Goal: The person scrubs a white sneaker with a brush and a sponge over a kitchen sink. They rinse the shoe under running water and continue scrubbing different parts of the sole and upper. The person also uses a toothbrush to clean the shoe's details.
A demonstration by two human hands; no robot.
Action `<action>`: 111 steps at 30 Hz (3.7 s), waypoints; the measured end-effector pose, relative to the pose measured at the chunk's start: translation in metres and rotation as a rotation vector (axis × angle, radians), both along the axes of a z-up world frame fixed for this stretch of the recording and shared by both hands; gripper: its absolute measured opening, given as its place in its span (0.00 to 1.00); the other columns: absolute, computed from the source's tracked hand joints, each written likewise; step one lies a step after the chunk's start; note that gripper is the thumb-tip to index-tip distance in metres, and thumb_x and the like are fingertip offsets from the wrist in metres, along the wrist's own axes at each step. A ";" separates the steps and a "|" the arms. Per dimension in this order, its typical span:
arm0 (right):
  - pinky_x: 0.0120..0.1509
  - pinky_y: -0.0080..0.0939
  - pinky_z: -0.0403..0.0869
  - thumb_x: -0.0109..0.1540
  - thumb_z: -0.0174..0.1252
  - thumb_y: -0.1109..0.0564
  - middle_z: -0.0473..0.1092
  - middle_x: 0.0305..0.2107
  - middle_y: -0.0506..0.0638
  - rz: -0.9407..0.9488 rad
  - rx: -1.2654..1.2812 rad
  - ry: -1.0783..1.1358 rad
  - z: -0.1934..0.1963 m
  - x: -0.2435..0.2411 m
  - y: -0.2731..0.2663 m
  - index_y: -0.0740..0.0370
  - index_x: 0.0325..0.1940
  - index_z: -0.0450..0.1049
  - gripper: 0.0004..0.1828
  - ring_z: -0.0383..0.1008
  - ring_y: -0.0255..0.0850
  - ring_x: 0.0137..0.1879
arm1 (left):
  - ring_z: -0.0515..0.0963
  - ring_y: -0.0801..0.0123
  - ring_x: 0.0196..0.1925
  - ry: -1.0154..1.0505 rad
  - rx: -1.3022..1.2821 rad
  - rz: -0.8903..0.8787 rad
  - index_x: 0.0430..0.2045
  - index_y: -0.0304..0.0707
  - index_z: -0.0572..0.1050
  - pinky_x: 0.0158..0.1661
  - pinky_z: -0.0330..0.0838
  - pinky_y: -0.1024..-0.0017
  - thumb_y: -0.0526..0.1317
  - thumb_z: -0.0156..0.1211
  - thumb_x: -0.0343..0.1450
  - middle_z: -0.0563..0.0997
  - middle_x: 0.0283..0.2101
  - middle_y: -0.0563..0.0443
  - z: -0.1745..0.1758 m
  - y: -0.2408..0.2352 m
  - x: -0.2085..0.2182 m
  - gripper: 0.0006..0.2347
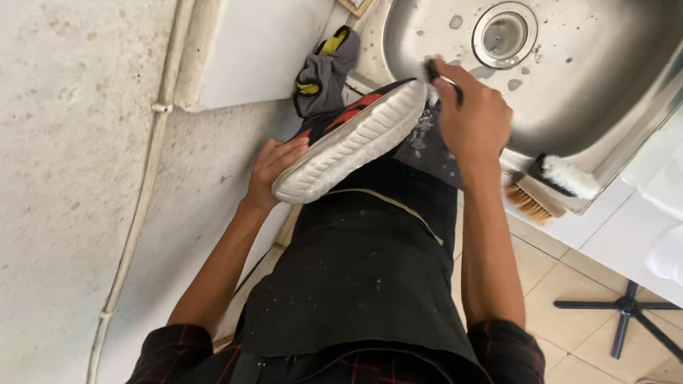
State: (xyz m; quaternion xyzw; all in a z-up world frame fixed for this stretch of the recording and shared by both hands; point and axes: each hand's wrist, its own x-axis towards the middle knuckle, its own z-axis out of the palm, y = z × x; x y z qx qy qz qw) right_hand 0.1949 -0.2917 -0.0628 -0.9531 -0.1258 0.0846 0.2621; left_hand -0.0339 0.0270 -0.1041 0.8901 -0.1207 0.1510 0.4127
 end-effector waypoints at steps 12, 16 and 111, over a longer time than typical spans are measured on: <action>0.57 0.74 0.76 0.74 0.65 0.51 0.83 0.38 0.59 0.099 0.196 0.308 0.020 0.035 0.002 0.36 0.64 0.85 0.14 0.84 0.70 0.47 | 0.83 0.47 0.49 -0.010 -0.163 0.103 0.59 0.31 0.85 0.53 0.76 0.60 0.39 0.75 0.76 0.86 0.63 0.34 -0.002 -0.004 0.004 0.18; 0.57 0.74 0.76 0.75 0.63 0.51 0.81 0.31 0.61 0.146 0.097 0.385 0.006 0.031 -0.014 0.41 0.63 0.86 0.13 0.83 0.72 0.45 | 0.84 0.45 0.58 0.044 -0.233 0.149 0.63 0.31 0.82 0.59 0.73 0.56 0.38 0.77 0.75 0.84 0.66 0.34 0.001 -0.007 0.000 0.21; 0.51 0.65 0.71 0.60 0.75 0.51 0.71 0.27 0.67 -0.008 -0.017 -0.510 0.014 -0.083 0.048 0.67 0.27 0.78 0.18 0.74 0.67 0.39 | 0.90 0.48 0.54 0.335 -0.026 0.423 0.75 0.48 0.73 0.55 0.84 0.55 0.44 0.83 0.57 0.83 0.57 0.56 0.114 -0.111 -0.013 0.44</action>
